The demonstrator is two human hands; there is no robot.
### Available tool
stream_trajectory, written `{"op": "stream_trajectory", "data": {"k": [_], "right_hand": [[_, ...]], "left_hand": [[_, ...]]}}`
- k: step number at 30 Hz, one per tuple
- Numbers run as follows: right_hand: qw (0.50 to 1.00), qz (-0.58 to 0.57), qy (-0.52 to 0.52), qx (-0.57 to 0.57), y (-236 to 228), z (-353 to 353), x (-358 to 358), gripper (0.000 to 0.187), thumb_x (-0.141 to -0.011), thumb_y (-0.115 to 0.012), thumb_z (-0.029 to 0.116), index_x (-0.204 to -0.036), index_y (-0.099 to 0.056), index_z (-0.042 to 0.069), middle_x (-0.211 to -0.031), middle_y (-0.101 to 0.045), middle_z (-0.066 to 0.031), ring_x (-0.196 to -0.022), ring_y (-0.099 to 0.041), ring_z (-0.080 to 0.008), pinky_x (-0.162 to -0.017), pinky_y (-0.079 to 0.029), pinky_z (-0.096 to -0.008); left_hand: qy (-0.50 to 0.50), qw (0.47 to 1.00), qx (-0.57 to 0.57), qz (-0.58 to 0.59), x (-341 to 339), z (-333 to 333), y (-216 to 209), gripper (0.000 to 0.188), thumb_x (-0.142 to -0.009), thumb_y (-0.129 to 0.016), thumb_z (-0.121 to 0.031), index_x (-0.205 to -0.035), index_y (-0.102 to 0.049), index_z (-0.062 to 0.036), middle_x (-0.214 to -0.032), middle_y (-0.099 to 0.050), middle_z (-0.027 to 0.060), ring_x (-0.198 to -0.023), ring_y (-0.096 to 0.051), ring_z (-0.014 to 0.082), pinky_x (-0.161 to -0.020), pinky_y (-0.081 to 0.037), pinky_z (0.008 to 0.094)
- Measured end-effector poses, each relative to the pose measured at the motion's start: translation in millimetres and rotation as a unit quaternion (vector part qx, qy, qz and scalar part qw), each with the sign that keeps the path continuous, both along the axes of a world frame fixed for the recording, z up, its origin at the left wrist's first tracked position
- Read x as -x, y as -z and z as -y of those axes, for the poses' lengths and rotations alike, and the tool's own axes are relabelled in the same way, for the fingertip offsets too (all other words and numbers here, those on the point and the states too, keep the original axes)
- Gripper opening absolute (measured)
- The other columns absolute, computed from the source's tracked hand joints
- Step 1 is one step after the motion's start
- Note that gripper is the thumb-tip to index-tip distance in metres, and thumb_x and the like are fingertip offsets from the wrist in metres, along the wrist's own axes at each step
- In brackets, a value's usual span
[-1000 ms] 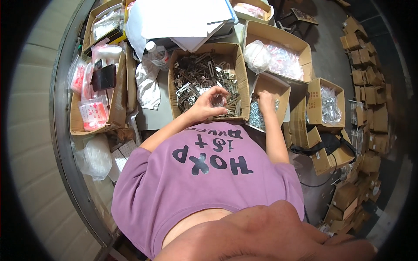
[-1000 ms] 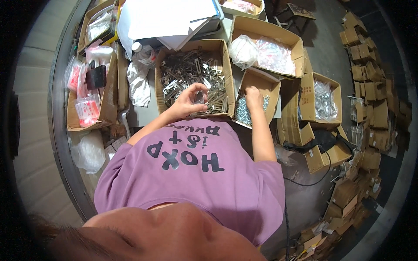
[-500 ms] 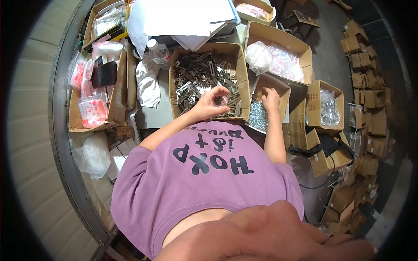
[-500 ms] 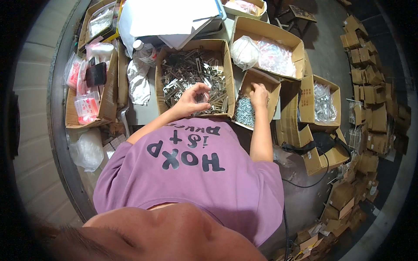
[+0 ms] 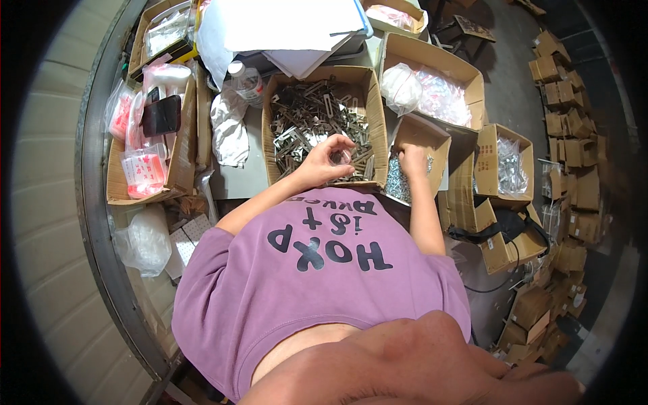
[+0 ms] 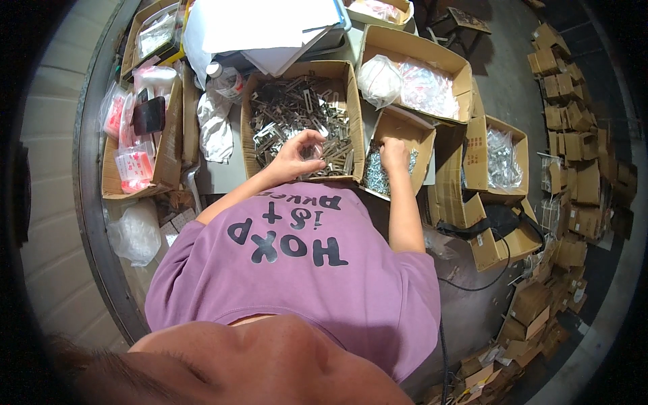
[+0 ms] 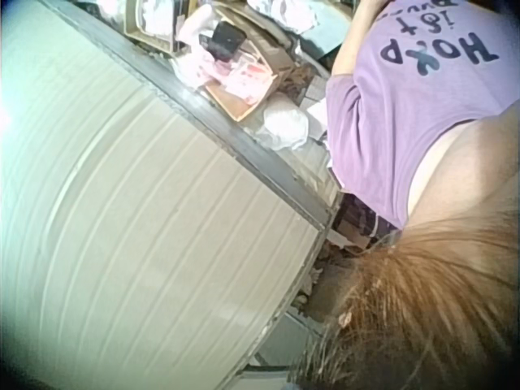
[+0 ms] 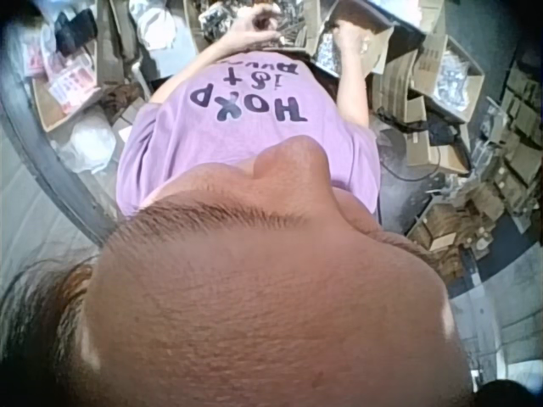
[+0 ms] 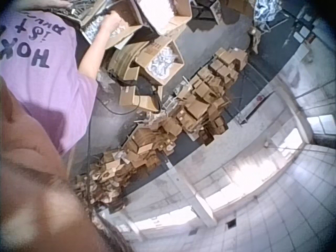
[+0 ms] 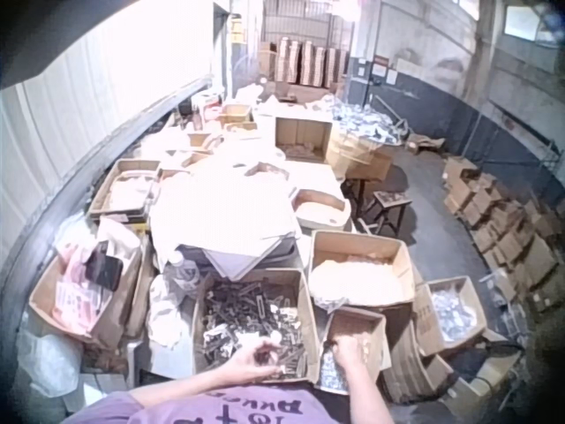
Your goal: The person sorts small metal components by hand, picking them from a large cardboard box and placing them into smaller containers or plastic bags.
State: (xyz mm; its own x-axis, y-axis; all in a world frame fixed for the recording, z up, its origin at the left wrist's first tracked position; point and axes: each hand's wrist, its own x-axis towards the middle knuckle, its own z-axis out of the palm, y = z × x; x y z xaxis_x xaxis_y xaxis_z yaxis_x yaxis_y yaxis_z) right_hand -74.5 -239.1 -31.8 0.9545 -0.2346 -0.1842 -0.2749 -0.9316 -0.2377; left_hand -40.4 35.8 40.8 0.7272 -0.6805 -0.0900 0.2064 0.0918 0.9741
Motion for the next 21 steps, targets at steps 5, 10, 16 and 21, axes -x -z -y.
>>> {"op": "stream_trajectory", "data": {"k": [5, 10, 16, 21], "right_hand": [[0.999, -0.039, 0.024, -0.011, -16.3, -7.0, -0.8, 0.019, -0.075, -0.061, 0.014, -0.093, -0.069, 0.014, -0.089, -0.065, -0.0184, -0.086, -0.062, -0.0344, -0.078, -0.050, -0.0421], [0.999, -0.018, 0.046, -0.015, -7.7, -4.0, -6.5, 0.018, -0.073, -0.061, 0.012, -0.089, -0.069, 0.013, -0.088, -0.065, -0.0188, -0.086, -0.062, -0.0354, -0.076, -0.050, -0.0428], [0.995, -0.039, 0.084, -0.049, 5.1, 7.6, -16.0, 0.017, -0.068, -0.064, 0.012, -0.085, -0.065, 0.008, -0.088, -0.064, -0.0197, -0.085, -0.062, -0.0371, -0.074, -0.049, -0.0436], [0.978, 0.065, 0.085, -0.181, -23.0, 5.9, -16.7, 0.020, -0.065, -0.063, 0.008, -0.083, -0.061, 0.004, -0.079, -0.064, -0.0153, -0.074, -0.063, -0.0279, -0.068, -0.049, -0.0362]], "left_hand": [[-0.008, 1.000, -0.002, 0.012, 0.6, -1.3, 1.3, 0.046, -0.073, -0.074, -0.010, -0.111, -0.048, -0.0028, -0.091, -0.050, -0.0012, -0.085, -0.047, 0.0076, -0.078, -0.040, 0.0224], [-0.009, 1.000, -0.004, 0.003, 1.3, -0.2, 0.4, 0.046, -0.073, -0.074, -0.010, -0.110, -0.049, -0.0029, -0.090, -0.050, -0.0015, -0.083, -0.047, 0.0073, -0.077, -0.040, 0.0224], [-0.006, 1.000, 0.005, -0.006, 1.7, 0.7, 2.9, 0.045, -0.073, -0.074, -0.009, -0.110, -0.049, -0.0033, -0.090, -0.050, -0.0016, -0.083, -0.047, 0.0068, -0.077, -0.040, 0.0220], [-0.023, 0.999, -0.016, 0.031, 0.7, 2.9, 2.1, 0.043, -0.072, -0.071, -0.003, -0.109, -0.049, -0.0021, -0.086, -0.051, -0.0006, -0.078, -0.047, 0.0063, -0.071, -0.041, 0.0209]]}}
